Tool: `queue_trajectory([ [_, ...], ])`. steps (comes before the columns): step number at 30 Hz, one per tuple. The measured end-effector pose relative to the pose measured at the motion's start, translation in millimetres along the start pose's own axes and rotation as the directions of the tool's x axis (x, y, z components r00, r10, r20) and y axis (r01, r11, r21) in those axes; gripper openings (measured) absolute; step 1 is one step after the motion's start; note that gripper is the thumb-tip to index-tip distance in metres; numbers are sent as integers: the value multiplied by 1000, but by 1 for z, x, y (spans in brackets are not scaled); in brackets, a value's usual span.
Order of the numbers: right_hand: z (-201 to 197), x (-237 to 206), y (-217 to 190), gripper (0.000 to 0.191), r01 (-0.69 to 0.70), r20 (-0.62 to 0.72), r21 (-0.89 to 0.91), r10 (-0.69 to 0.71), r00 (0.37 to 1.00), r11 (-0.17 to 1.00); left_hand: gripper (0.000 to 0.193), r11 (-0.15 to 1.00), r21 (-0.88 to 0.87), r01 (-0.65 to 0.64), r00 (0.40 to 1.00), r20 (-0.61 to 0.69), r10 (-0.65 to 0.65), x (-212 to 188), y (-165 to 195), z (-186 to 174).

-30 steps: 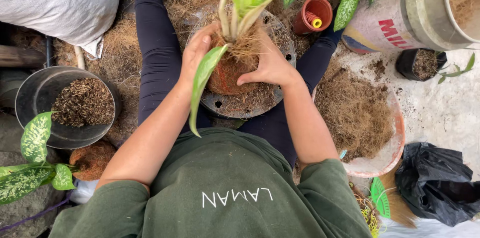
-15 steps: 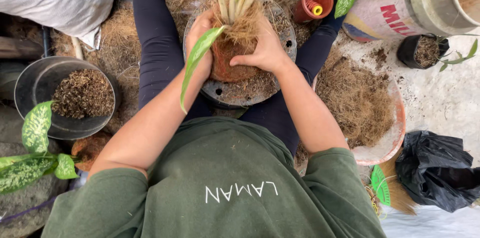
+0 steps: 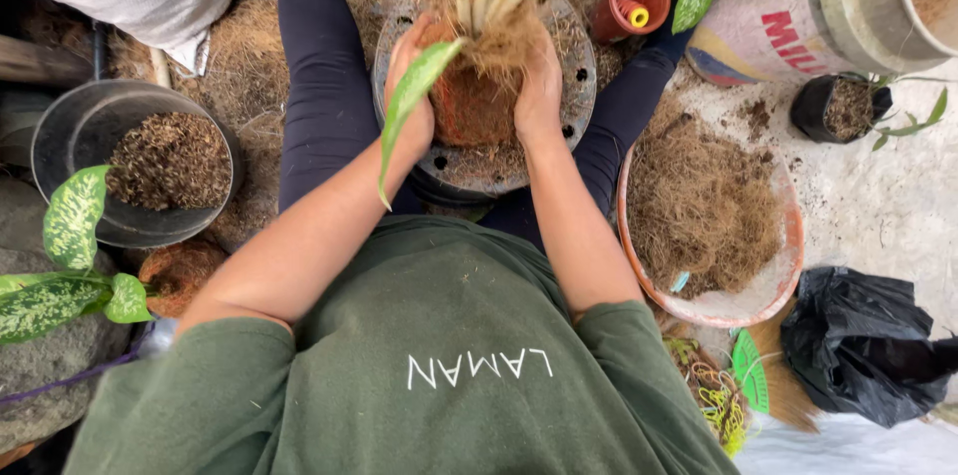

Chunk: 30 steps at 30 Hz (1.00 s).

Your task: The person sits on the ground holding a plant whose root ball is wrapped in coconut coir. They press and rotate the root ball, pick loose fibers away by hand, then use small scissors to trim fibers and roots around the base of the plant.

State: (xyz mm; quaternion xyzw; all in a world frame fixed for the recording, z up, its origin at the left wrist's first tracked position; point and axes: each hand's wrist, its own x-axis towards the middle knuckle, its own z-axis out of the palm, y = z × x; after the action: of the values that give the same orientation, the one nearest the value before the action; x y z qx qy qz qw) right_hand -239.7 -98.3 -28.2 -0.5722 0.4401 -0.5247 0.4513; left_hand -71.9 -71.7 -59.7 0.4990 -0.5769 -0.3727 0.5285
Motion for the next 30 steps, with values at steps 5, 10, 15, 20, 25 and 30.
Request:
queue_trajectory([
  [5,-6,11,-5,75,-181,-38,193,192,981,964,70,809,-549,210,978,120,-172,5,4,-4],
  [10,-18,7,-4,76,-397,19,531,459,888,748,67,932,-362,-23,958,-274,-83,-41,14,27],
  [15,-17,-14,-1,72,-346,-10,449,392,920,824,72,934,-341,107,961,-207,-185,-29,10,30],
  [20,-29,-32,-1,63,-217,-283,56,224,932,975,82,921,-327,210,968,199,-150,34,16,-10],
  [25,-21,-33,7,58,-26,-239,-526,-119,964,850,83,970,-43,239,915,345,-210,65,29,-14],
  [30,3,-24,7,66,132,-145,-603,-270,952,787,80,979,-65,195,932,322,-164,71,23,-5],
])
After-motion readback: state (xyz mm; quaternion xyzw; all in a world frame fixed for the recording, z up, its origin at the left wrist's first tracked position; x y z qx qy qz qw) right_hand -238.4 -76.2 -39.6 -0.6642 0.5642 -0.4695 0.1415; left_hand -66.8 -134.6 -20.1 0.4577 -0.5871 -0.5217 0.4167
